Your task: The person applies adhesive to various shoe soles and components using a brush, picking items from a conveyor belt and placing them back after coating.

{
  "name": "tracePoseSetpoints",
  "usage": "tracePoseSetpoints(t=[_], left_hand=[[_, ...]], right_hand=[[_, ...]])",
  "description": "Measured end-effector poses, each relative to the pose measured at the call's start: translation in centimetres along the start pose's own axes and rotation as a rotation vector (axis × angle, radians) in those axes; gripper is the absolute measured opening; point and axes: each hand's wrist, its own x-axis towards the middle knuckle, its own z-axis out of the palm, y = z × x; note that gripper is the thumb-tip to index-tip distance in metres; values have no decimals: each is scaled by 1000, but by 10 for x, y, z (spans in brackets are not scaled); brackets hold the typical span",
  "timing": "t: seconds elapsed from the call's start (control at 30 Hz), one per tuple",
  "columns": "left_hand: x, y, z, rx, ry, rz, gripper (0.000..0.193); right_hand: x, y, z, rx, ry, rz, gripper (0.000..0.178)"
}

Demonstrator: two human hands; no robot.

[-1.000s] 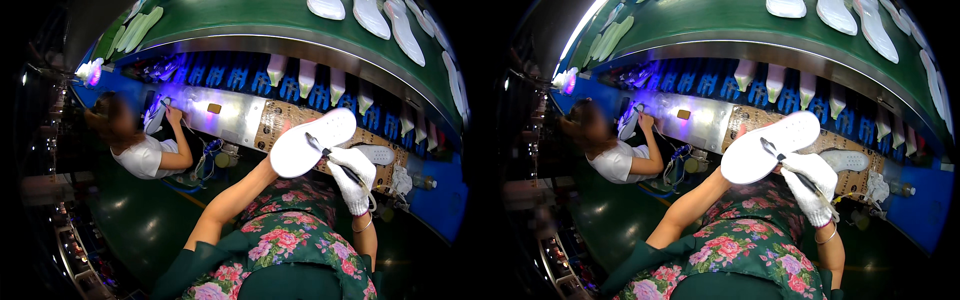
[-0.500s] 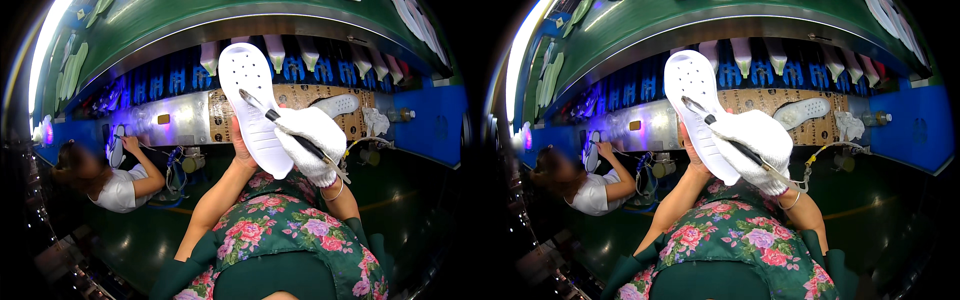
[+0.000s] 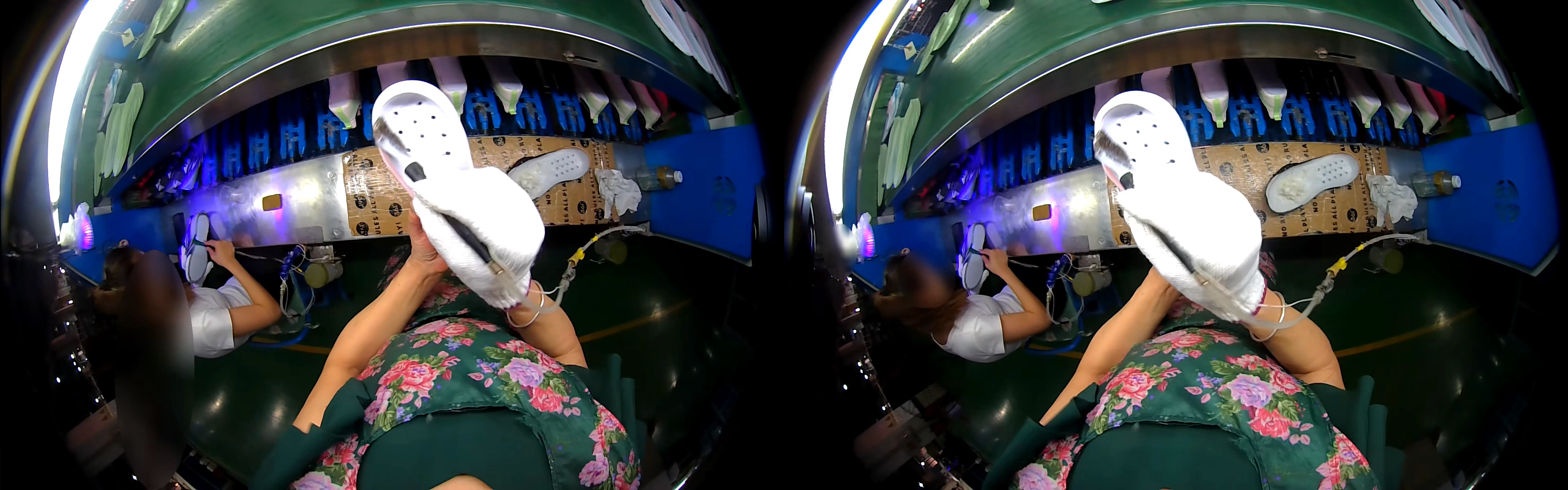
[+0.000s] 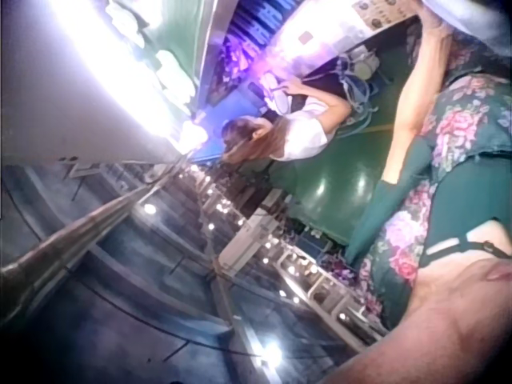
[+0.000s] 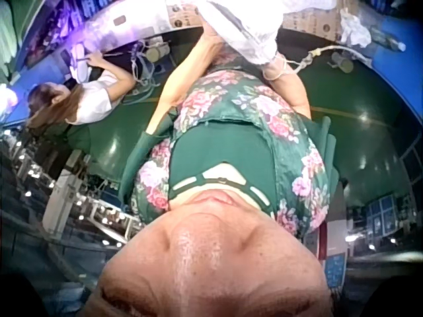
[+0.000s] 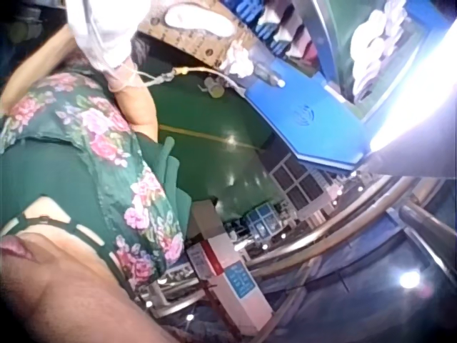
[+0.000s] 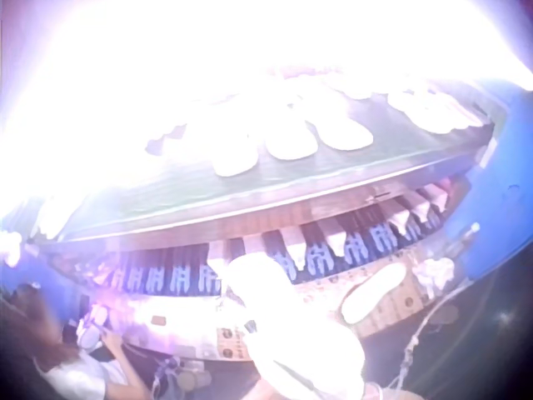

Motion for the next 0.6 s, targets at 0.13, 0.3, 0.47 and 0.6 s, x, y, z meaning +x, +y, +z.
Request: tracePoseSetpoints(t=[0.13,0.3,0.47,0.6], left_hand=[[5,18,46,205,117,-4,110],[10,15,32,80,-7,-1,109],[19,18,45,-299,-173,-54,86],[29,15,32,-193,-291,-76,88]], right_hand=[[18,-5,3,200,269,141,21],[3,1,15,-44,214,26,29],[-15,7,24,232,92,261,43],[-24,16,66,-436,-71,769,83]])
